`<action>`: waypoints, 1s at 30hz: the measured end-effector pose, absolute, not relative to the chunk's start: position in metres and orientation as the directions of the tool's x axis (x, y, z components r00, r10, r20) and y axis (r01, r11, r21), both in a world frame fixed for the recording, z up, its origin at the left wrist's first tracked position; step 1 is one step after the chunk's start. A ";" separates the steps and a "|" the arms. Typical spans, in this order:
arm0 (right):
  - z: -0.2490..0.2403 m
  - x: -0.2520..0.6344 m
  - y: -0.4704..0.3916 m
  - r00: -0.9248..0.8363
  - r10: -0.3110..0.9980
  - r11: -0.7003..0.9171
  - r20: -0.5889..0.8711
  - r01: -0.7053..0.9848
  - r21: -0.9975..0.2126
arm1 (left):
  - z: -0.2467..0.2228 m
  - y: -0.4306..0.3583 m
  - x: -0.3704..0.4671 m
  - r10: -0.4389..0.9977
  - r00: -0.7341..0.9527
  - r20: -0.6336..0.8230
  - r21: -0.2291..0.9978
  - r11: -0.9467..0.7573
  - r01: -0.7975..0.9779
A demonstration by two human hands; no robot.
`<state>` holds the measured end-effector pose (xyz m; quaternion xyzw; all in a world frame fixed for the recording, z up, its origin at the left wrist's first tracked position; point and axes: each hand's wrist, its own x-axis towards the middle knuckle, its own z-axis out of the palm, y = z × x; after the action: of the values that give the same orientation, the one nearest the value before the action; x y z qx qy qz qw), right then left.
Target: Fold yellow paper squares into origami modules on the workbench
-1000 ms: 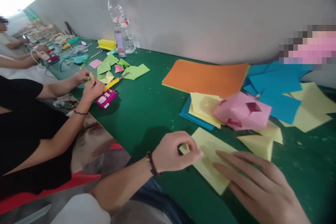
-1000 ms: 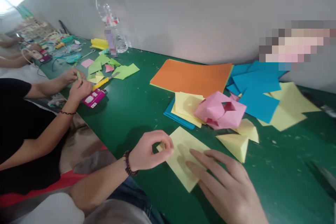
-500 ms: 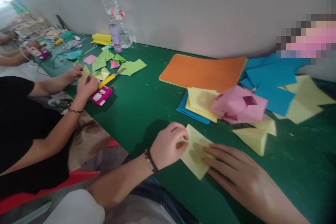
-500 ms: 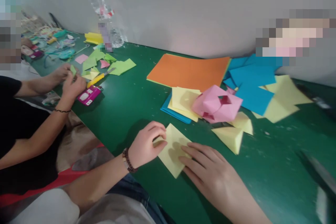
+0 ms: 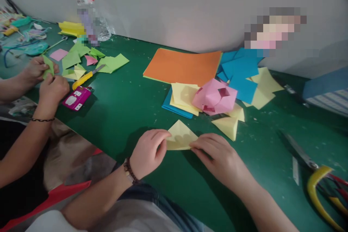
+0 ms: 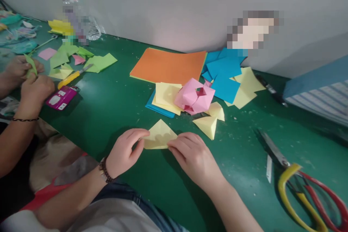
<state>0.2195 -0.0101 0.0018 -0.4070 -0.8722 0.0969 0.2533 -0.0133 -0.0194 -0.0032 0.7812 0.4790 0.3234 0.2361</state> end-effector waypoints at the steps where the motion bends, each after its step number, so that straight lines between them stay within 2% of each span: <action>1: 0.002 0.219 -0.010 -0.554 0.751 0.659 0.358 0.649 -0.380 | -0.003 -0.019 -0.014 0.908 0.319 0.272 0.695 -0.415 0.587; 7: 0.005 0.221 -0.012 -0.618 0.657 0.754 0.432 0.534 -0.382 | -0.004 -0.015 -0.019 0.936 0.161 0.313 0.779 -0.350 0.520; 10: 0.005 0.223 -0.009 -0.552 0.694 0.720 0.463 0.525 -0.454 | -0.006 -0.014 -0.021 0.936 0.105 0.337 0.779 -0.340 0.527; 12: 0.005 0.223 -0.007 -0.510 0.741 0.671 0.438 0.523 -0.525 | -0.007 -0.013 -0.021 0.925 0.183 0.334 0.755 -0.379 0.535; 16: 0.001 0.224 -0.003 -0.477 0.793 0.598 0.379 0.492 -0.633 | -0.008 -0.013 -0.020 0.832 0.459 0.312 0.660 -0.537 0.526; 19: -0.005 0.227 -0.002 -0.440 0.810 0.583 0.386 0.540 -0.607 | -0.011 -0.015 -0.018 0.799 0.518 0.306 0.618 -0.580 0.531; 22: -0.009 0.234 -0.004 -0.425 0.823 0.568 0.376 0.620 -0.542 | -0.015 -0.017 -0.016 0.791 0.491 0.365 0.562 -0.608 0.561; 26: -0.002 0.238 -0.013 -0.549 0.778 0.627 0.306 0.648 -0.433 | -0.015 -0.019 -0.012 0.796 0.421 0.434 0.492 -0.601 0.630; 30: 0.005 0.226 -0.020 -0.627 0.722 0.687 0.291 0.604 -0.404 | -0.013 -0.020 -0.008 0.799 0.424 0.426 0.463 -0.596 0.656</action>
<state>0.2265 -0.0204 0.0048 -0.3717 -0.8919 0.1348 0.2195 -0.0078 -0.0195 -0.0126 0.8362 0.4350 0.3141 0.1136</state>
